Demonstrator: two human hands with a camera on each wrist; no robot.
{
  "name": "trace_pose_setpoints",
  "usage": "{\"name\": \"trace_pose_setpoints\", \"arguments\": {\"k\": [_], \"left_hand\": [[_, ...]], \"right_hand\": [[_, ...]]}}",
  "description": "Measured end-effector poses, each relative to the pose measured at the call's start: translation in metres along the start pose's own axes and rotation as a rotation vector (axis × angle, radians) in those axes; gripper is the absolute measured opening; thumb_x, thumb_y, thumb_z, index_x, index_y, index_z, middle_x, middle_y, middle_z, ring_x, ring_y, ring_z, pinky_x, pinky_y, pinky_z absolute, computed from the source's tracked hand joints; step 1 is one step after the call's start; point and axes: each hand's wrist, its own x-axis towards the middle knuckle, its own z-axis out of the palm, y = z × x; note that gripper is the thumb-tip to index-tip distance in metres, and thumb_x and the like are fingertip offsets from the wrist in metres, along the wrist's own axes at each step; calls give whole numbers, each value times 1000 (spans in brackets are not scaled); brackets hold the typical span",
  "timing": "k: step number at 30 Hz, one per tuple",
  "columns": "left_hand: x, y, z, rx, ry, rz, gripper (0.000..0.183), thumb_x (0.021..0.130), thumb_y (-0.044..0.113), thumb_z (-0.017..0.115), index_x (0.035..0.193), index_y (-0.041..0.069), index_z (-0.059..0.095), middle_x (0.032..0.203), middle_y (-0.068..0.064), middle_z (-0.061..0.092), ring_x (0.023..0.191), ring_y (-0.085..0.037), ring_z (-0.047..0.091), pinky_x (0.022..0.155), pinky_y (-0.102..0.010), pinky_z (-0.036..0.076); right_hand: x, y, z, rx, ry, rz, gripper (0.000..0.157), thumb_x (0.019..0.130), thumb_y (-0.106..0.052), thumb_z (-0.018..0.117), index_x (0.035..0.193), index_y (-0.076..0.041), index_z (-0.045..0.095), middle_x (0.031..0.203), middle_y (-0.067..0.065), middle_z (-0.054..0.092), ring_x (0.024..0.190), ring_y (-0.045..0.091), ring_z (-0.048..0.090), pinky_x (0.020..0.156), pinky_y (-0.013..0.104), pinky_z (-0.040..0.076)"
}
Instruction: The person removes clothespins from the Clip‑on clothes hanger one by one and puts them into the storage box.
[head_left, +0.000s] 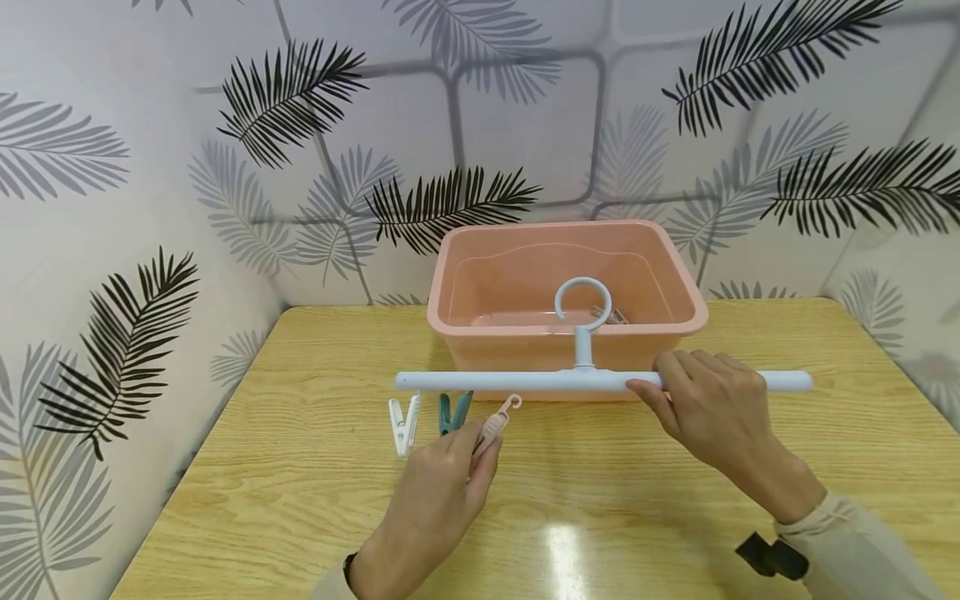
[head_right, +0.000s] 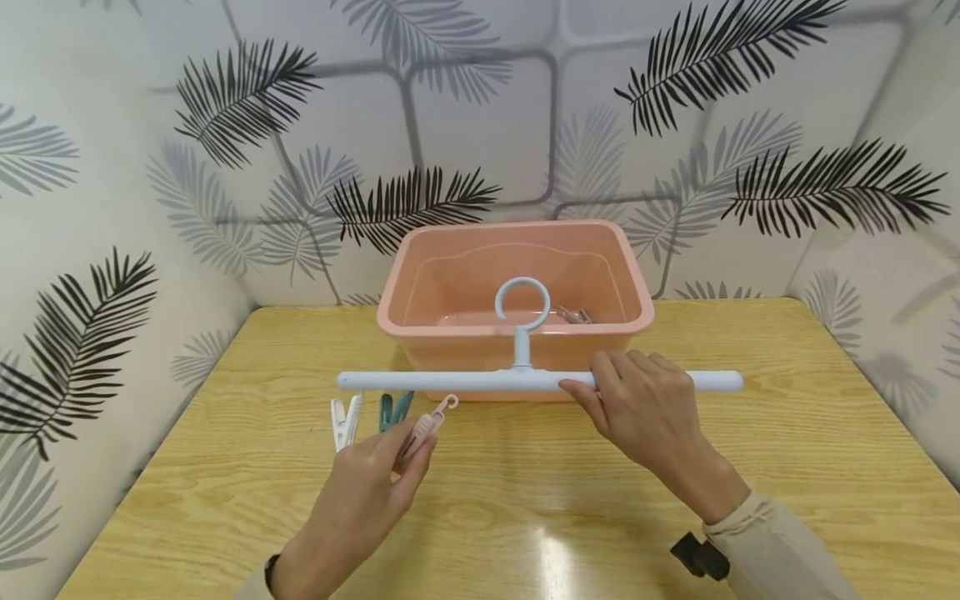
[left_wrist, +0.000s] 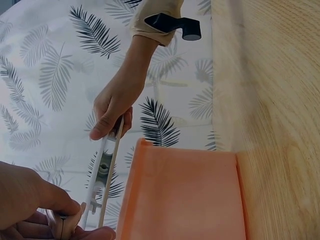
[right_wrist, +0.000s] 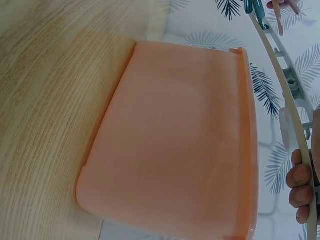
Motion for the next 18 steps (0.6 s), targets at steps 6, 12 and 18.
{"name": "trace_pose_setpoints", "arguments": {"k": [6, 12, 18], "left_hand": [[3, 0, -2, -5, -13, 8, 12, 81, -2, 74, 82, -1, 62, 57, 4, 50, 49, -1, 36, 42, -11, 29], [6, -1, -5, 16, -16, 17, 15, 81, -1, 74, 81, 1, 60, 58, 5, 47, 50, -2, 35, 43, -13, 29], [11, -1, -8, 29, -12, 44, 14, 81, -1, 74, 84, -1, 61, 59, 3, 50, 50, -3, 37, 43, -15, 32]], "right_hand": [[-1, 0, 0, 2, -11, 4, 57, 103, -52, 26, 65, -10, 35, 55, -8, 23, 43, 6, 17, 39, 24, 15], [-1, -1, 0, 0, -10, 6, 57, 103, -53, 25, 65, -11, 35, 54, -8, 22, 45, 5, 14, 40, 23, 13], [-1, -4, 0, 3, -4, 11, 57, 103, -53, 26, 65, -11, 35, 53, -8, 23, 44, 5, 15, 40, 23, 13]]}}
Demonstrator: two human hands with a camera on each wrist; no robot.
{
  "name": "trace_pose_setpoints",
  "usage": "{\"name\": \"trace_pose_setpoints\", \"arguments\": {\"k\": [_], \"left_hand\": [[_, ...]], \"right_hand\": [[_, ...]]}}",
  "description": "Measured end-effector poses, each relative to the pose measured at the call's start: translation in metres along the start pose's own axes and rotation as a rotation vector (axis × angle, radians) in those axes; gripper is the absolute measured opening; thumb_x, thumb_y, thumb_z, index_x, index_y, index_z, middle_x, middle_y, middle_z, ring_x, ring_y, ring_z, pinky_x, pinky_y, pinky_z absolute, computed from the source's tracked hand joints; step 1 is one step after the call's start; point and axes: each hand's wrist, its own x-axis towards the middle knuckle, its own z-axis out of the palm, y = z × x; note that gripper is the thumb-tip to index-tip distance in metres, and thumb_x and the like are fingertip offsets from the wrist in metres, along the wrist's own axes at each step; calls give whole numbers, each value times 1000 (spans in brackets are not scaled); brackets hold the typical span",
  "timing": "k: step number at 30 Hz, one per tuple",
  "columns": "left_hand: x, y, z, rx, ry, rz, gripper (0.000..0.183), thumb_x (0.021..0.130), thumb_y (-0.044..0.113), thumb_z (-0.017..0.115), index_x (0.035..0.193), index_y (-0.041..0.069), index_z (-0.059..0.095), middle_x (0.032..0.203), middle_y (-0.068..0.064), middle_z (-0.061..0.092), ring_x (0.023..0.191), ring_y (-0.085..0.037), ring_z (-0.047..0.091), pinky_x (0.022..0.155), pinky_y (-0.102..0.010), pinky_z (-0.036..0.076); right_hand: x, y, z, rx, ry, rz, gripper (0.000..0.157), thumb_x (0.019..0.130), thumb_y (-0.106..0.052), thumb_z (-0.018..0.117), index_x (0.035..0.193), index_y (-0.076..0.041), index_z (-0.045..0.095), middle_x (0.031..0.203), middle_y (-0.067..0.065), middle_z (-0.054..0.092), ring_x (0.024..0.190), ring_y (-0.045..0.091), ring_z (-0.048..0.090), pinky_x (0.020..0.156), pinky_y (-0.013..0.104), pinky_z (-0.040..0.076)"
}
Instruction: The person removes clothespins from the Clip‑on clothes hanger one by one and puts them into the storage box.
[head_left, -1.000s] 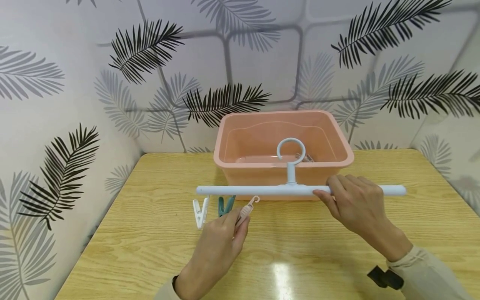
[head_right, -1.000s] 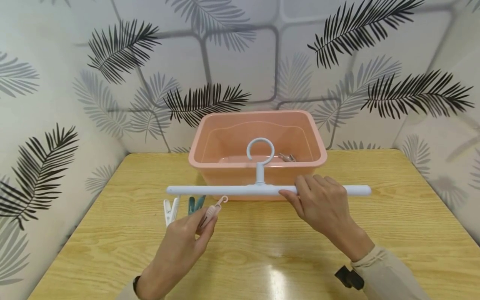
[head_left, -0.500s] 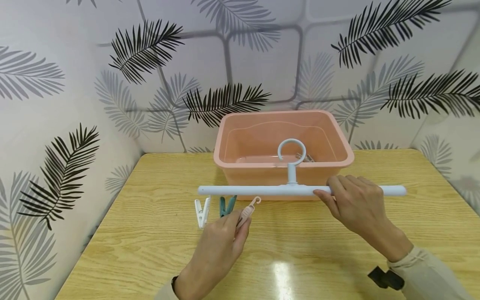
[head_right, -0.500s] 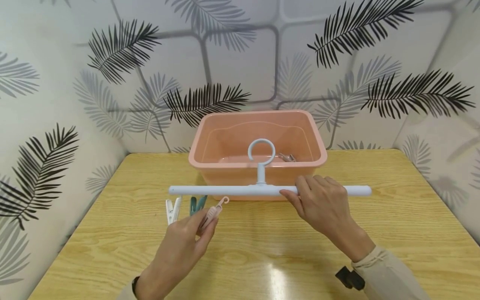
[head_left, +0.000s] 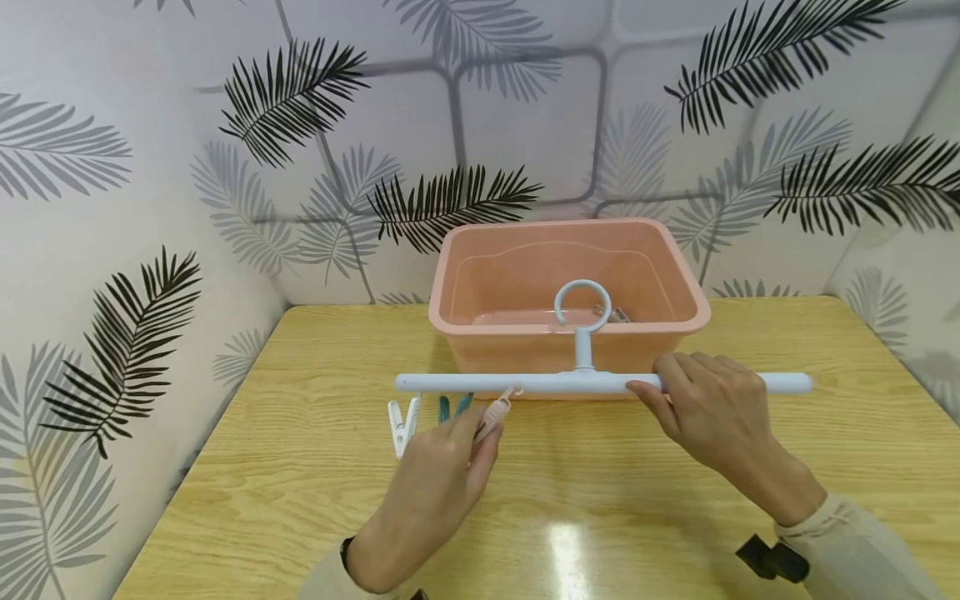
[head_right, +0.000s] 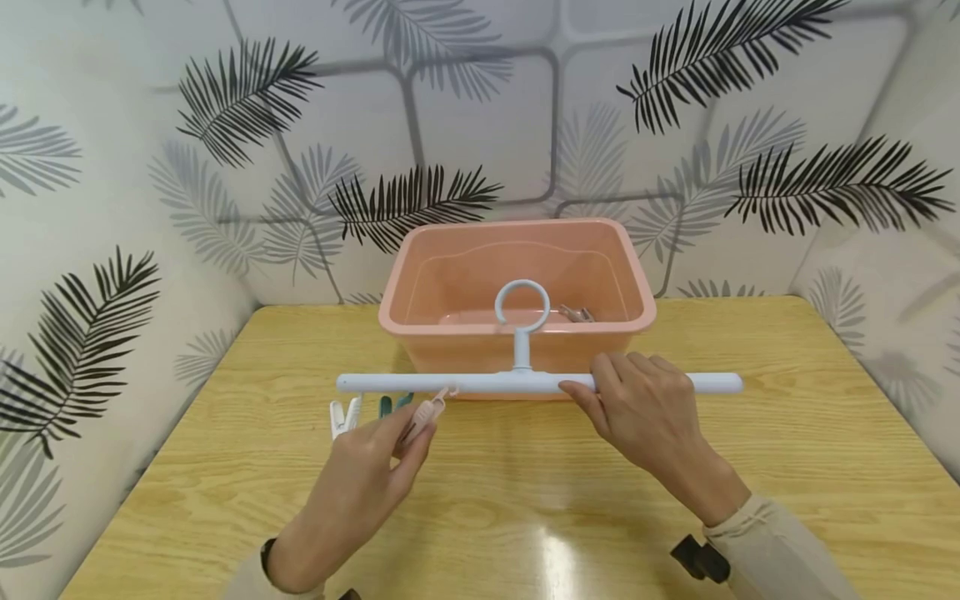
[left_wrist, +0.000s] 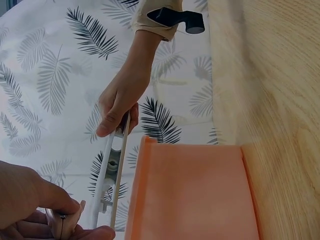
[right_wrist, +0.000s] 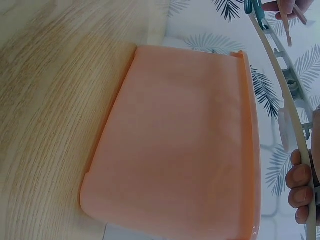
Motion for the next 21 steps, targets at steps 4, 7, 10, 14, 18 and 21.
{"name": "trace_pose_setpoints", "arguments": {"k": [4, 7, 10, 14, 18, 21], "left_hand": [[4, -2, -2, -7, -30, 2, 14, 82, -2, 73, 92, -5, 64, 60, 1, 53, 50, -3, 37, 44, -14, 32], [8, -4, -3, 7, -19, 25, 13, 82, -2, 73, 91, -4, 63, 60, 1, 52, 51, -4, 37, 44, -16, 32], [12, -7, -5, 33, 10, 52, 12, 82, -1, 72, 85, -1, 60, 60, 1, 50, 51, -5, 37, 44, -18, 33], [21, -10, -9, 41, 14, 59, 12, 84, 0, 71, 82, 0, 59, 60, 1, 48, 51, -7, 38, 44, -20, 33], [30, -14, -15, 21, -19, 33, 12, 87, 2, 68, 81, 1, 58, 58, 3, 43, 50, -6, 36, 44, -19, 30], [36, -17, -19, 10, -38, 19, 12, 89, 2, 66, 80, 2, 57, 58, 4, 39, 49, -5, 33, 43, -19, 27]], "right_hand": [[-1, -1, 0, 3, -3, 2, 57, 103, -53, 26, 65, -11, 35, 53, -7, 23, 45, 5, 15, 40, 23, 13], [-1, -1, 0, 5, -5, 3, 57, 103, -52, 26, 65, -11, 35, 53, -8, 22, 45, 4, 14, 40, 23, 13], [-2, -2, 0, 2, -1, 3, 57, 103, -52, 26, 65, -10, 35, 53, -8, 22, 44, 5, 15, 40, 23, 13], [-2, -2, 0, 1, 4, 3, 57, 103, -52, 27, 65, -10, 35, 53, -8, 22, 43, 6, 16, 40, 23, 13], [-3, -3, 0, 0, 0, 9, 57, 103, -52, 26, 65, -10, 36, 54, -8, 22, 43, 6, 16, 40, 23, 13], [-4, -3, 0, -1, -8, 15, 58, 103, -53, 26, 65, -10, 36, 54, -8, 22, 43, 6, 16, 40, 24, 13]]}}
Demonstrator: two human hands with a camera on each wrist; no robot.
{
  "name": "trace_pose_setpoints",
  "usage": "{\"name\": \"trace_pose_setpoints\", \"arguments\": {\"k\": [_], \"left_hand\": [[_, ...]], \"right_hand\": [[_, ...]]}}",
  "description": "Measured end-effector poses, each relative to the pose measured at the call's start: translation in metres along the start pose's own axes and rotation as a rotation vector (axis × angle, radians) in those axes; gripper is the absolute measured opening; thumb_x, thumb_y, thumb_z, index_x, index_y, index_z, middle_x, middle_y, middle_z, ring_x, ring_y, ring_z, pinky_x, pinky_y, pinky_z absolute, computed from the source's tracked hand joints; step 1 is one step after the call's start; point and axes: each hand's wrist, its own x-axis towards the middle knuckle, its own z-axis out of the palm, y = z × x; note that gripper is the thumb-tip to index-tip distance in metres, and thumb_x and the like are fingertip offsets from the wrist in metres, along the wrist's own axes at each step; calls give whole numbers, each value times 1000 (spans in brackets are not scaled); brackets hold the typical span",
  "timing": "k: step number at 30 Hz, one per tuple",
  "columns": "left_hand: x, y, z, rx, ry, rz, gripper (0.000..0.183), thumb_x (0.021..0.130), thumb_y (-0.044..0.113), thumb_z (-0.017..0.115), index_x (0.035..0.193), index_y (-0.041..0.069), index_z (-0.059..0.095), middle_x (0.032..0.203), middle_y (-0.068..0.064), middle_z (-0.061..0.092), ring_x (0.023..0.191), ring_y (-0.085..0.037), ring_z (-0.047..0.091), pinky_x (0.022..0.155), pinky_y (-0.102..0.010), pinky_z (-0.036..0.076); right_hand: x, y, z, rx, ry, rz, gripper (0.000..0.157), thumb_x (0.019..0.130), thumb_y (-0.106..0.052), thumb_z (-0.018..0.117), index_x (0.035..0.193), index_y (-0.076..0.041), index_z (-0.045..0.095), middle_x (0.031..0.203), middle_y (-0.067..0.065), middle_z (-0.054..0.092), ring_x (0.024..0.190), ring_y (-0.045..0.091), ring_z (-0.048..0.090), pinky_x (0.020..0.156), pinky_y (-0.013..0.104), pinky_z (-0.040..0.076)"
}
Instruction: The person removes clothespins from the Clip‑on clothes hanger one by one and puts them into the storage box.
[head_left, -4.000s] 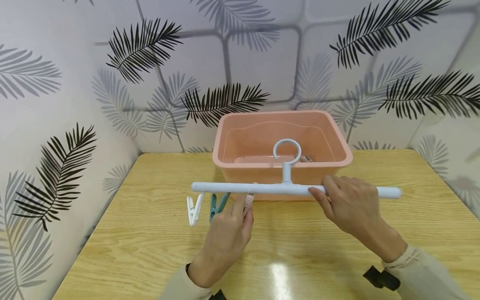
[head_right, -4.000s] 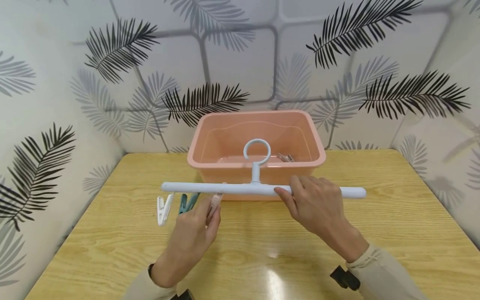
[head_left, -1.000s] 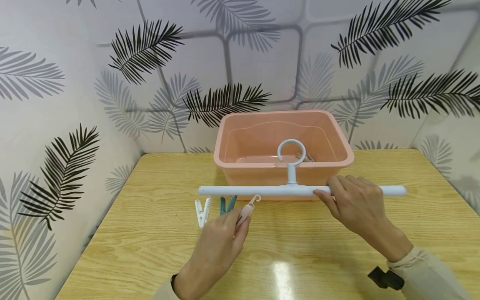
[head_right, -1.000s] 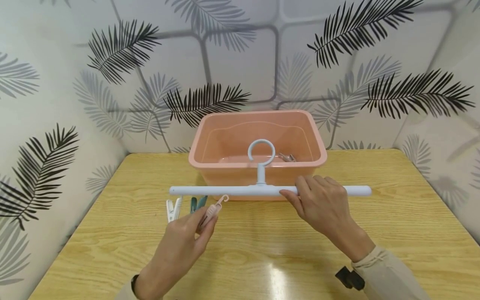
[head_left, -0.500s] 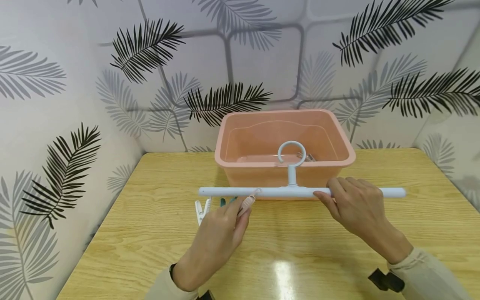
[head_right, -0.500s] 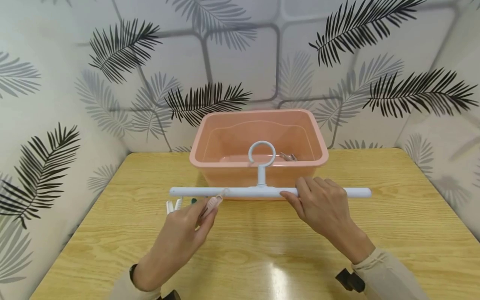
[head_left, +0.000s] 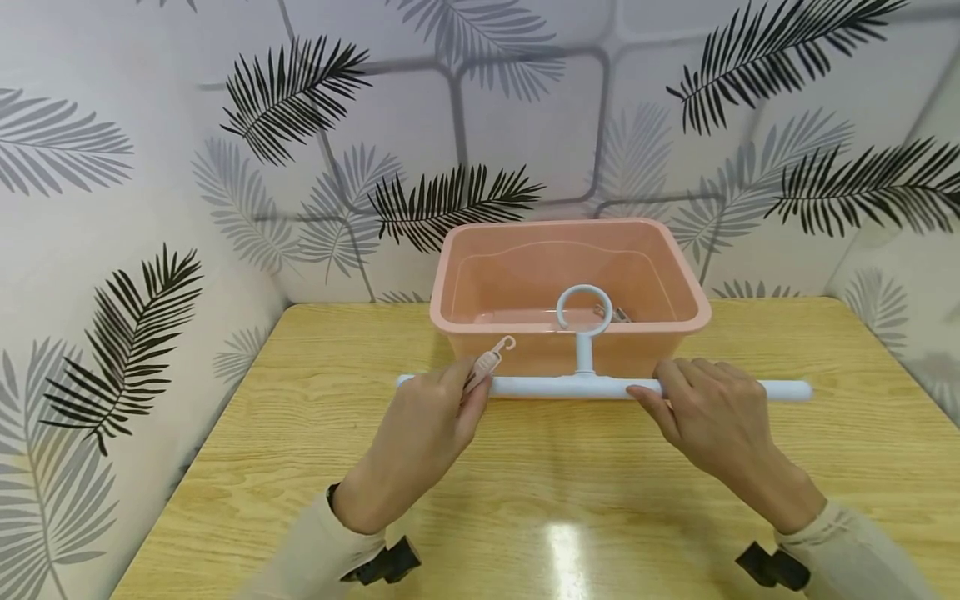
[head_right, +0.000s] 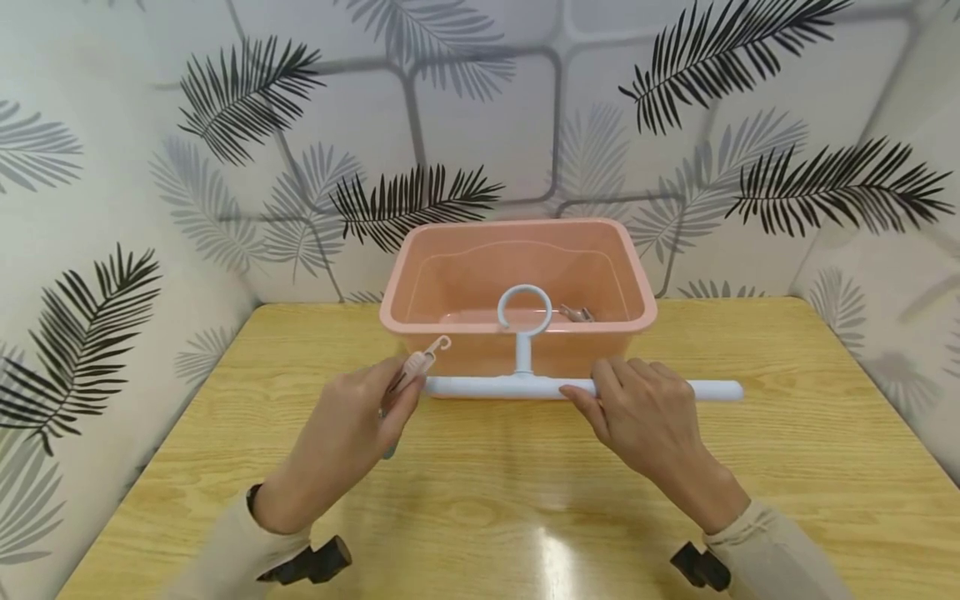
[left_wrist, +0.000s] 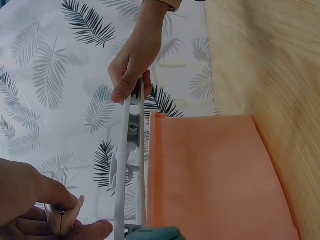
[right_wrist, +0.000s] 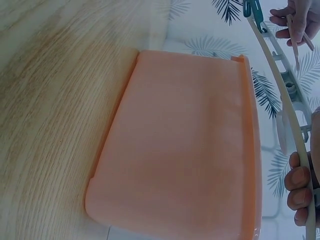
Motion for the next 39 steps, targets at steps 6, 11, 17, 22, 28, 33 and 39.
{"name": "trace_pose_setpoints", "arguments": {"k": [6, 11, 17, 22, 28, 33, 39], "left_hand": [[11, -6, -5, -23, -21, -2, 5, 91, 1, 61, 91, 1, 57, 59, 4, 37, 46, -5, 31, 41, -19, 26], [21, -11, -8, -19, -37, 0, 9, 92, 2, 60, 85, 1, 55, 57, 4, 36, 45, -6, 32, 41, -18, 26], [35, -19, -11, -14, -56, -14, 18, 93, 4, 60, 77, 2, 53, 58, 3, 34, 48, -8, 33, 44, -21, 28], [46, -23, -14, -4, -69, -18, 24, 94, 4, 59, 72, 4, 49, 58, 3, 33, 48, -9, 32, 45, -22, 27], [60, -31, -15, 36, -105, -35, 25, 95, 4, 57, 71, 5, 49, 57, 2, 33, 48, -10, 32, 46, -23, 27], [75, -40, -12, 51, -93, -37, 29, 95, 4, 55, 68, 6, 46, 58, 2, 32, 50, -13, 35, 47, -26, 30], [91, -50, -9, 94, -98, -23, 27, 95, 5, 55, 68, 3, 50, 56, -2, 37, 50, -17, 38, 46, -30, 33]], "right_hand": [[-2, 1, -1, 1, -8, 4, 58, 103, -53, 26, 65, -11, 35, 54, -9, 21, 45, 5, 14, 41, 23, 12], [-3, 1, -1, -1, -2, -3, 58, 103, -53, 26, 65, -10, 35, 53, -8, 22, 44, 5, 14, 41, 23, 13], [-5, 2, -1, -1, -8, 1, 58, 103, -53, 26, 65, -10, 35, 54, -9, 21, 45, 5, 14, 41, 23, 12], [-7, 2, -1, 4, -17, 7, 58, 103, -53, 26, 65, -11, 35, 54, -9, 21, 45, 5, 14, 41, 23, 12], [-11, 2, 1, 0, -16, 4, 57, 103, -53, 26, 64, -12, 35, 54, -9, 21, 46, 3, 11, 41, 22, 11], [-18, 5, 4, 1, -54, 14, 57, 102, -55, 26, 65, -12, 35, 55, -9, 22, 44, 6, 14, 41, 23, 12], [-24, 5, 4, -1, -115, 22, 56, 102, -56, 26, 66, -13, 35, 54, -9, 24, 42, 6, 17, 41, 22, 13]]}}
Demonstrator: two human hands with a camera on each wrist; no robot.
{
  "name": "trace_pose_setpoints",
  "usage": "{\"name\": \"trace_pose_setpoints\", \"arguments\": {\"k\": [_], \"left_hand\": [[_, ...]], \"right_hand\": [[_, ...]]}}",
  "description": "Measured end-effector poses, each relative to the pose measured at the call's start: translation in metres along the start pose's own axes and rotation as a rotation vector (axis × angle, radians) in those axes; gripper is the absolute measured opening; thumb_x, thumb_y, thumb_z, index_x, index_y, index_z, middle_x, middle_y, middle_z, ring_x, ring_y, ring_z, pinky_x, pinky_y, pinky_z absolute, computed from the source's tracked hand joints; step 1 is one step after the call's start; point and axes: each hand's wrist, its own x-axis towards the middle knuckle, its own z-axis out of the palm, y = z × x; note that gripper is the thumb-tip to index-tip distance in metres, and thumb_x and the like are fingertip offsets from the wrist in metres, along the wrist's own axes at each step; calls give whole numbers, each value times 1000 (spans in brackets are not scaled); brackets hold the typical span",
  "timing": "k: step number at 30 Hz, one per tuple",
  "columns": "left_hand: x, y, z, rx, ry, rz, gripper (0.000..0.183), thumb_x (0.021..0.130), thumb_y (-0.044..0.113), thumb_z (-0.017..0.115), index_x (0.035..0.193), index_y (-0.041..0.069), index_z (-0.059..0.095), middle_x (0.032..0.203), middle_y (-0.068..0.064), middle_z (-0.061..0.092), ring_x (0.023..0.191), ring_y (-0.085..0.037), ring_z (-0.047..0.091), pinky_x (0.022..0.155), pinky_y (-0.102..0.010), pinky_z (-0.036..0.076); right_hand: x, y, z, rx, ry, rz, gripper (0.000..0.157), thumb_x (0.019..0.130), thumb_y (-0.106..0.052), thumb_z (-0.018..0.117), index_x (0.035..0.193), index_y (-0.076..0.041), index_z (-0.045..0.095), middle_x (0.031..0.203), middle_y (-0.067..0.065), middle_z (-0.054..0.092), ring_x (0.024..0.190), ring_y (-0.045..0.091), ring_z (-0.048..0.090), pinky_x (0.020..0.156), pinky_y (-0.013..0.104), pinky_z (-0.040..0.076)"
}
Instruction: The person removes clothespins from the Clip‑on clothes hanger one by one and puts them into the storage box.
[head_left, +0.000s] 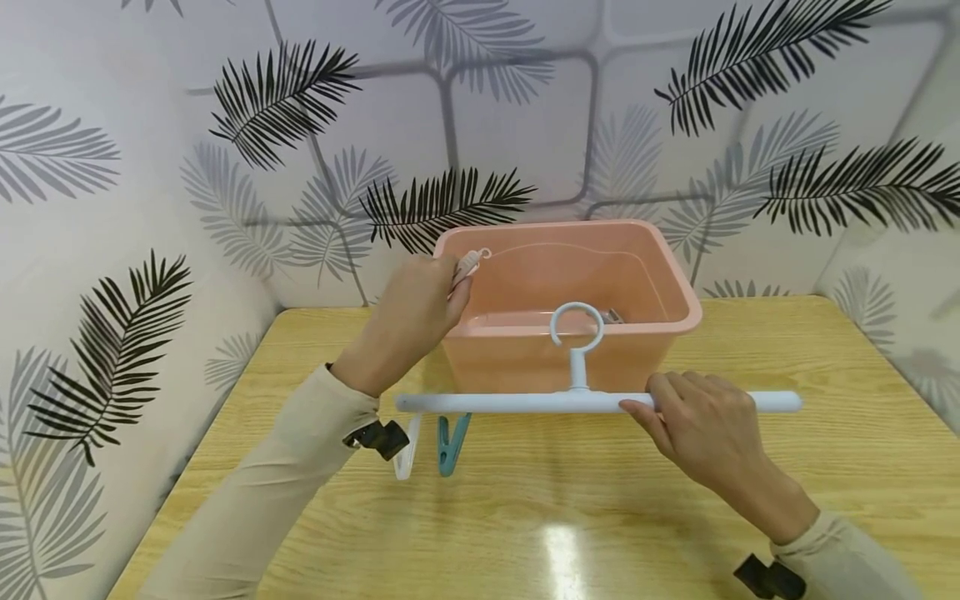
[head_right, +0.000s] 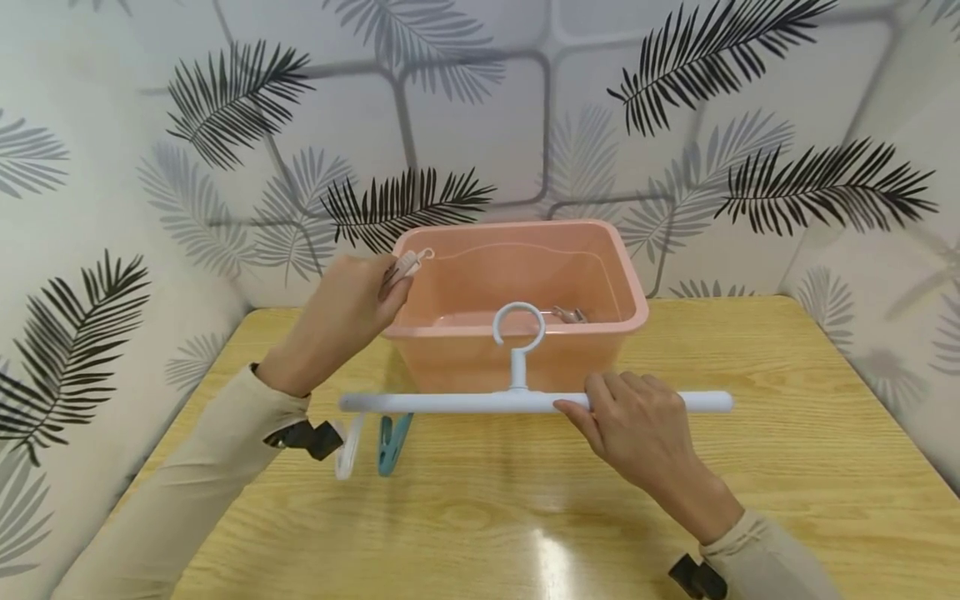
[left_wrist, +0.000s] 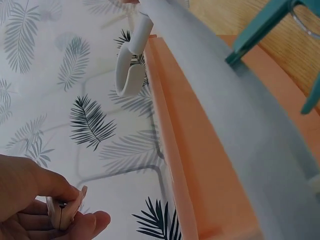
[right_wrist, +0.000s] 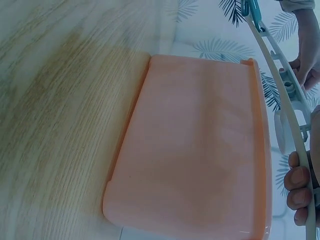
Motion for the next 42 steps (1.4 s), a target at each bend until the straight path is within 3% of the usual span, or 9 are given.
{"name": "trace_pose_setpoints", "arguments": {"k": [8, 12, 18, 21, 30, 36, 42], "left_hand": [[22, -12, 7, 10, -80, -69, 27, 94, 5, 53, 68, 7, 47, 55, 1, 37, 48, -14, 39, 45, -27, 33], [31, -20, 15, 3, -156, -113, 32, 96, 7, 51, 65, 10, 43, 54, 1, 35, 48, -12, 35, 47, -27, 32], [41, -30, 29, 14, -257, -189, 35, 96, 8, 50, 62, 11, 42, 58, -2, 38, 52, -15, 38, 51, -28, 34], [48, -35, 36, 21, -261, -201, 34, 94, 7, 53, 61, 10, 44, 61, -3, 42, 55, -17, 42, 52, -29, 37], [60, -50, 59, -21, -329, -264, 30, 94, 7, 52, 65, 8, 47, 62, -3, 46, 52, -14, 42, 51, -26, 36], [61, -52, 68, -31, -334, -308, 33, 96, 8, 52, 63, 8, 47, 62, -5, 48, 51, -15, 45, 51, -27, 38], [59, -54, 73, -21, -356, -297, 34, 96, 7, 50, 63, 9, 47, 59, -4, 46, 48, -13, 42, 48, -26, 37]], "right_hand": [[-2, -2, -4, -3, -18, 1, 56, 102, -56, 26, 67, -13, 37, 54, -8, 25, 42, 6, 19, 41, 21, 14], [-4, -3, -4, 1, -19, 7, 56, 102, -56, 26, 67, -14, 37, 54, -8, 26, 42, 7, 20, 41, 21, 15], [-4, -4, -1, 2, 57, -10, 56, 101, -56, 28, 67, -12, 36, 54, -9, 25, 41, 9, 22, 40, 23, 15], [-5, -4, -1, 6, 78, -8, 57, 101, -56, 29, 67, -11, 37, 54, -8, 25, 40, 10, 23, 40, 24, 15], [-9, -5, -5, -3, 27, -10, 55, 101, -56, 30, 68, -12, 38, 53, -8, 29, 39, 10, 28, 39, 23, 18], [-11, -4, -7, -6, -6, -11, 55, 101, -56, 30, 68, -12, 38, 53, -8, 29, 40, 10, 28, 40, 22, 18], [-13, -4, -10, -7, -43, 6, 56, 101, -56, 29, 68, -12, 37, 53, -7, 28, 40, 9, 28, 40, 22, 18]]}}
